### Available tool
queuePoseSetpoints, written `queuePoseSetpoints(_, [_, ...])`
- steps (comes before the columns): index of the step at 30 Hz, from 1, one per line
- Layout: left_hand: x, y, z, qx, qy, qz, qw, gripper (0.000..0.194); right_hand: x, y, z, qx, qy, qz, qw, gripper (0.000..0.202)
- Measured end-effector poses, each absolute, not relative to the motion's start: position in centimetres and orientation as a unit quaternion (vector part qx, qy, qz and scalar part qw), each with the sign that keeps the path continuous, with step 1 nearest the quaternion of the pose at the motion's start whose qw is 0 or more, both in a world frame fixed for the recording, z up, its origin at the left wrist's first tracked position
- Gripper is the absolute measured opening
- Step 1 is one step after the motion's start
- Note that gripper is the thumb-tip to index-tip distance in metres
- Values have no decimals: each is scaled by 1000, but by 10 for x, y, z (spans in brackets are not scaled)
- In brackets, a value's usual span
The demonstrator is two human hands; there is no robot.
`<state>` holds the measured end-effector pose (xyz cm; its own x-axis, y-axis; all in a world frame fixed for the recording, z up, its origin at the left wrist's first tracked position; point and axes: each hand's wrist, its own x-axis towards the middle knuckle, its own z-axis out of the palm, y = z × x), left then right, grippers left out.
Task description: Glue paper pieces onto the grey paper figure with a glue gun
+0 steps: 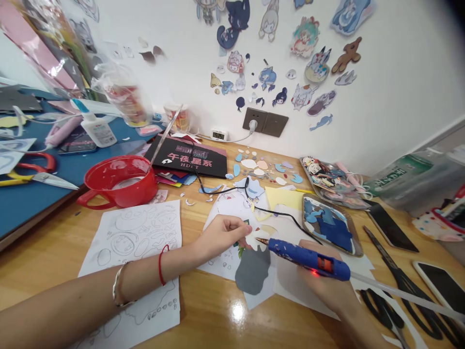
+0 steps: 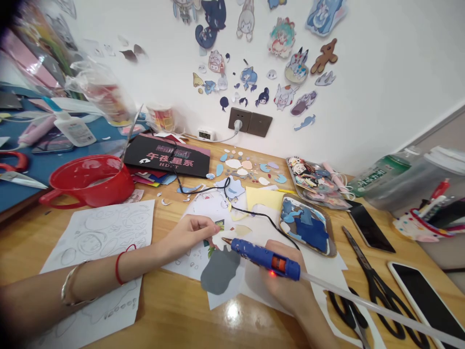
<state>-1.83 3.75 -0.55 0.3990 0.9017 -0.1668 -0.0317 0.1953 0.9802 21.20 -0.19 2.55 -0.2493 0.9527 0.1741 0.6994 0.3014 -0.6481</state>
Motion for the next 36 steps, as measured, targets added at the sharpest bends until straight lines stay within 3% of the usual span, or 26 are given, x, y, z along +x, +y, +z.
queuePoseSetpoints(10, [-19, 37, -2, 528, 442, 362, 628, 30, 219, 4, 17, -524, -768, 217, 296, 9])
queuePoseSetpoints(36, [-17, 37, -2, 564, 450, 369, 586, 30, 220, 2, 16, -551, -765, 165, 290, 12])
